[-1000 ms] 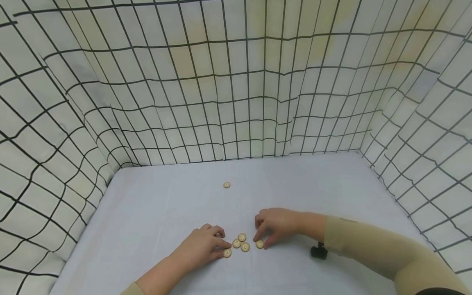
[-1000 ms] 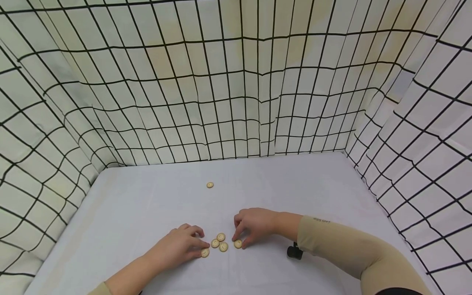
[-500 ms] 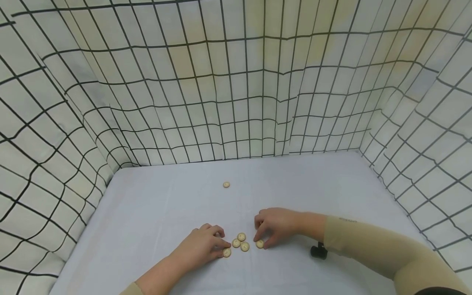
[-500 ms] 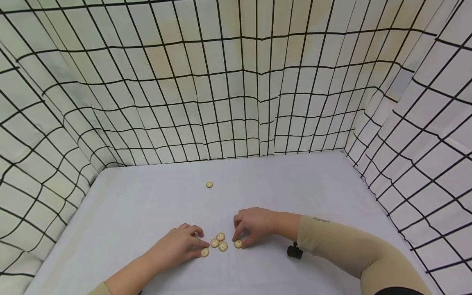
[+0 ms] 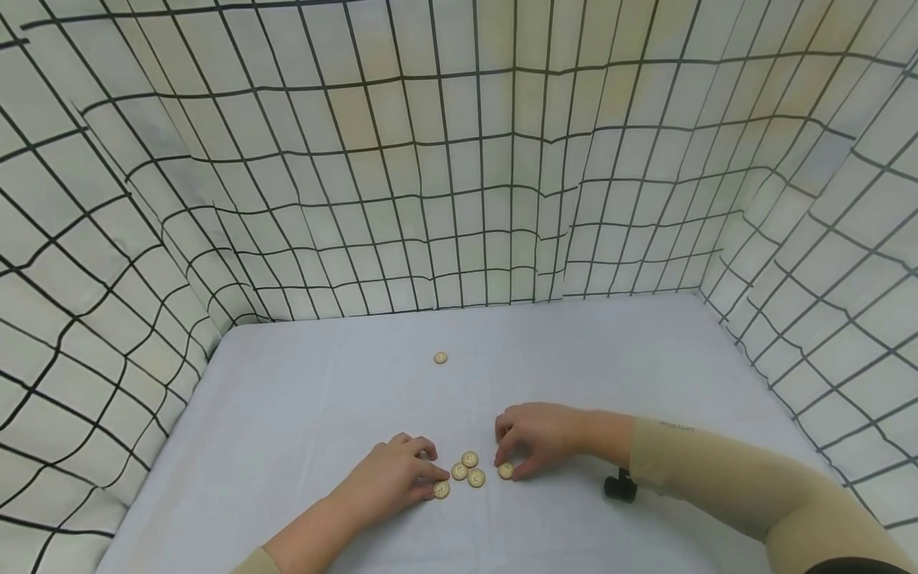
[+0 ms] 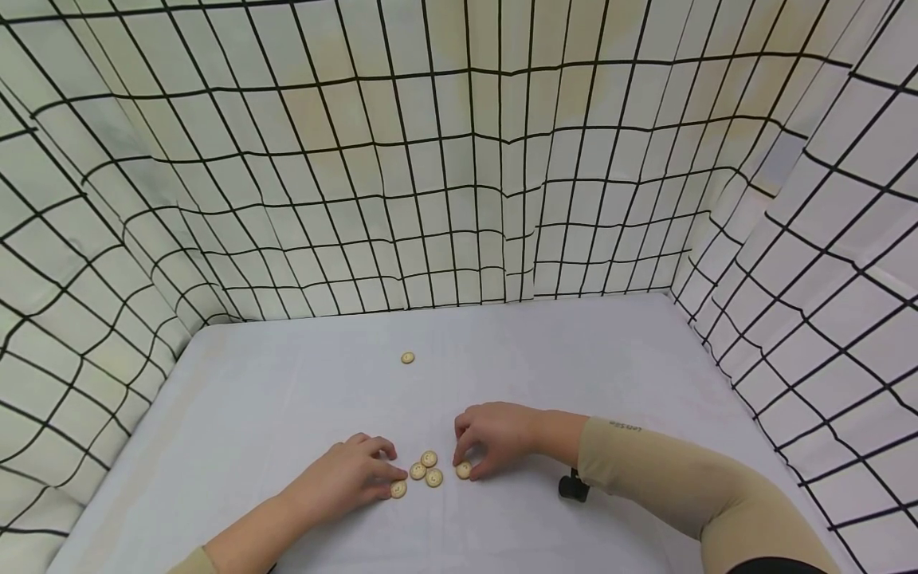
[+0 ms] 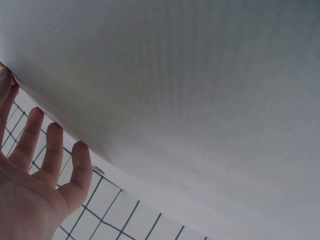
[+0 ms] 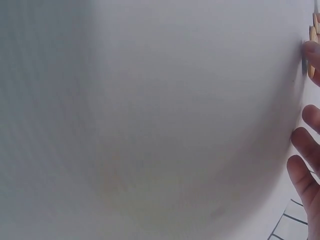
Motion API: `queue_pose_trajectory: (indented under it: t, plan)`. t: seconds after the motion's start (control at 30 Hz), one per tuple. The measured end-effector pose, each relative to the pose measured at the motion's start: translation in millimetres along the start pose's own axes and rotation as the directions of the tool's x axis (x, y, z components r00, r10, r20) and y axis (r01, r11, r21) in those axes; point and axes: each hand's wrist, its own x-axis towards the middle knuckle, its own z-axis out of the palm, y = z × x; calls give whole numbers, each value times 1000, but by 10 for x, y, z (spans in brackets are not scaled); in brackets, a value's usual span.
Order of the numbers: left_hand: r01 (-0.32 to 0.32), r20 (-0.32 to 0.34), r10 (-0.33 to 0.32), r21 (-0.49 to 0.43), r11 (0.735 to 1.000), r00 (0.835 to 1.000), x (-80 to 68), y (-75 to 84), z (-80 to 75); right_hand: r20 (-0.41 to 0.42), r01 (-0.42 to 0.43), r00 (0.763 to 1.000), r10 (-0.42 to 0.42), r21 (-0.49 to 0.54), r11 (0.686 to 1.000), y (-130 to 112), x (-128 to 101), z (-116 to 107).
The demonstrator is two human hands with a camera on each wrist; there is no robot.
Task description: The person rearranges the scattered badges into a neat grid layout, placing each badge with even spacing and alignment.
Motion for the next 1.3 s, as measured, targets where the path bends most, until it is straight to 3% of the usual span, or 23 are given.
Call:
queue_pose_trajectory:
  t: [0.67, 1.3]
  plan:
    - [-6, 0, 6, 12, 1000, 1000, 12, 18, -27, -40, -111, 993, 112, 30, 993, 100, -12, -86]
    - [-9, 1, 9, 8, 1000, 1000, 14, 28, -26, -128, -229, 964, 233, 41, 973, 478, 223, -238]
